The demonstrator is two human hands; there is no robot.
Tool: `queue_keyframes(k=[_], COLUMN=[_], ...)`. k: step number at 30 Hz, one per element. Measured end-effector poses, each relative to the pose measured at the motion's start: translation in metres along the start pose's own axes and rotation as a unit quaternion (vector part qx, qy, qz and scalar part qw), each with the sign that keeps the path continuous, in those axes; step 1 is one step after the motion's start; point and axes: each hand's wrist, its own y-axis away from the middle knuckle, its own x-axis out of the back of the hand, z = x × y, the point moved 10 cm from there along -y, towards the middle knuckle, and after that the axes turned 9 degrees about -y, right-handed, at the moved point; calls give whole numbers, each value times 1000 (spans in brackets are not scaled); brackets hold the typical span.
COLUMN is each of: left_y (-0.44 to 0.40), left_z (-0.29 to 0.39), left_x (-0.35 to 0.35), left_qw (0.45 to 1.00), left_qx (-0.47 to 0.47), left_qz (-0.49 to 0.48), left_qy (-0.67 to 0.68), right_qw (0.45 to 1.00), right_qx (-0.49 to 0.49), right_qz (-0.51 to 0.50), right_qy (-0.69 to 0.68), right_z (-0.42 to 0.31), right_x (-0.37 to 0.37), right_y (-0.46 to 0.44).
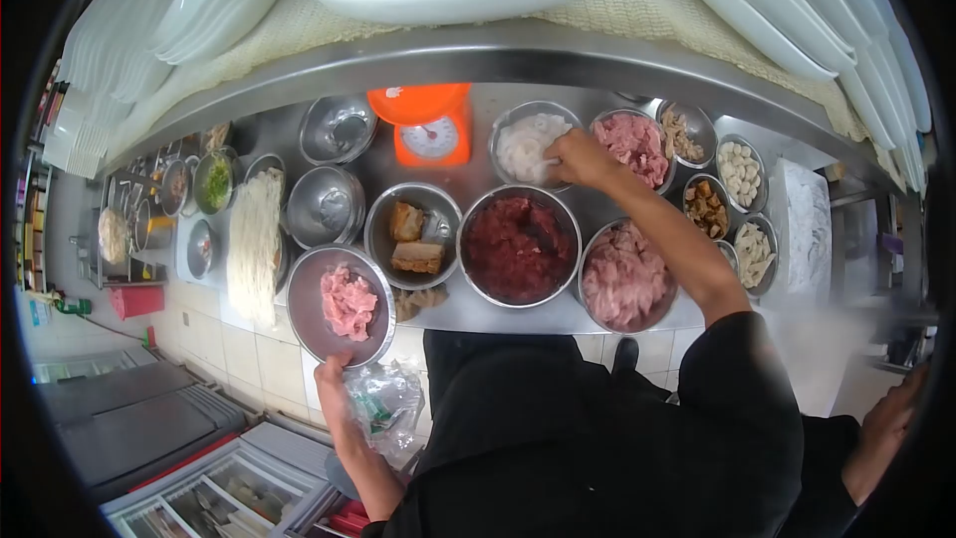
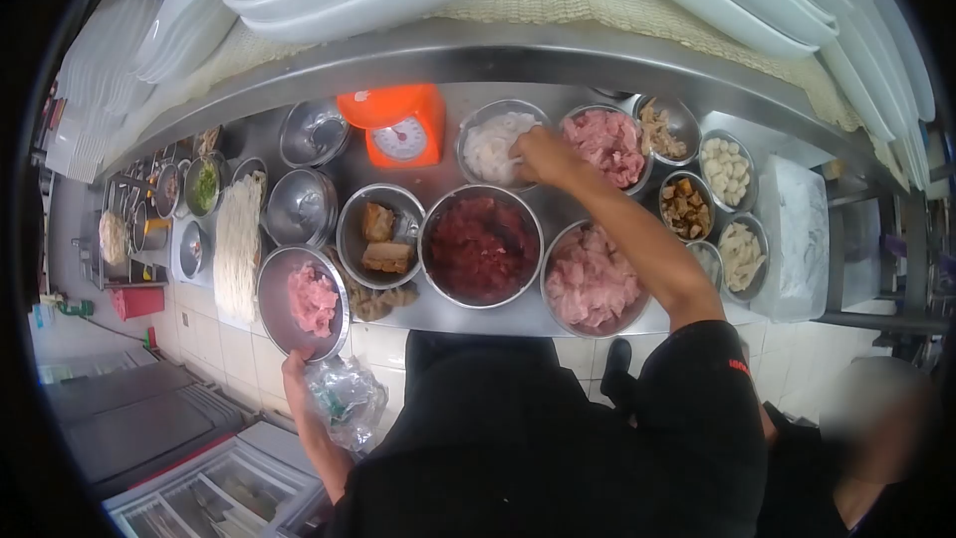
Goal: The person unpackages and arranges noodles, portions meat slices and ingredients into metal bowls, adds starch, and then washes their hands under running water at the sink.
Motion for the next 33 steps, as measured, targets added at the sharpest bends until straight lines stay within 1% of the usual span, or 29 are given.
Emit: queue_keyframes(k=[1, 2, 4, 5, 7, 8, 10, 11, 13, 14, 15, 16, 17, 18, 19, 20, 21, 22, 23, 24, 25, 26, 28, 29, 30, 31, 33], left_y=[2, 4, 7, 8, 7, 4, -5, -7, -8, -15, -25, -30, -31, -30, -29, -37, -47, -51, -50, -44, -43, -46, -55, -55, -53, -53, -54], left_z=[-2, -4, 1, 4, 3, 6, 15, 20, 33, 29, 28, 38, 43, 44, 45, 41, 30, 24, 27, 44, 53, 51, 45, 48, 54, 58, 61], left_x=[-2, -2, -4, -7, -13, -16, -21, -24, -35, -34, -29, -28, -29, -32, -34, -33, -35, -40, -42, -43, -41, -40, -35, -34, -34, -34, -35], left_qw=[1000, 1000, 1000, 1000, 999, 999, 1000, 1000, 998, 997, 997, 994, 994, 996, 997, 996, 994, 989, 988, 990, 991, 991, 992, 992, 990, 989, 988], left_qx=[1, 6, -12, -10, 36, 34, 17, 18, 24, 25, -15, -54, -54, -28, -1, 0, 27, 55, 56, 39, 21, 23, 31, 32, 32, 31, 30], left_qz=[-5, -4, 5, 5, -3, -8, -7, -13, -59, -64, -50, -37, -42, -48, -55, -61, -98, -133, -137, -122, -107, -109, -102, -103, -103, -104, -109], left_qy=[-9, -11, -17, -16, 22, 19, 1, 0, -20, -19, -55, -91, -90, -76, -61, -61, -50, -38, -36, -54, -72, -71, -71, -68, -86, -105, -108], right_qw=[999, 999, 991, 992, 945, 945, 890, 890, 831, 832, 835, 836, 837, 752, 651, 653, 786, 867, 867, 928, 964, 964, 960, 960, 973, 983, 983], right_qx=[8, 7, -15, -16, -58, -62, -57, -62, -119, -122, -61, 0, -3, 16, 34, 31, -116, -256, -259, -229, -193, -195, -266, -265, -213, -161, -163], right_qz=[3, -1, -7, -8, 57, 62, 172, 175, 178, 181, 190, 198, 201, 192, 180, 184, 209, 218, 219, 198, 171, 170, 52, 51, 55, 59, 42], right_qy=[-32, -35, -129, -128, -315, -315, -419, -416, -514, -511, -513, -512, -509, -630, -737, -734, -570, -369, -365, -217, -65, -61, 72, 75, 67, 59, 77], right_z=[-2, -2, -4, 0, 16, 16, 23, 22, 17, 26, 34, 25, 26, 26, 18, 10, 19, 30, 35, 33, 28, 23, 20, 28, 35, 24, 24], right_x=[2, 5, 20, 21, 37, 41, 64, 68, 74, 72, 75, 84, 84, 81, 82, 84, 78, 79, 73, 71, 67, 66, 47, 41, 29, 25, 19], right_y=[1, 3, 1, 1, 3, 2, 7, 8, 10, 9, 4, 2, 2, 1, 0, 1, 5, 16, 14, 7, 0, -1, -5, -6, -9, -14, -15])
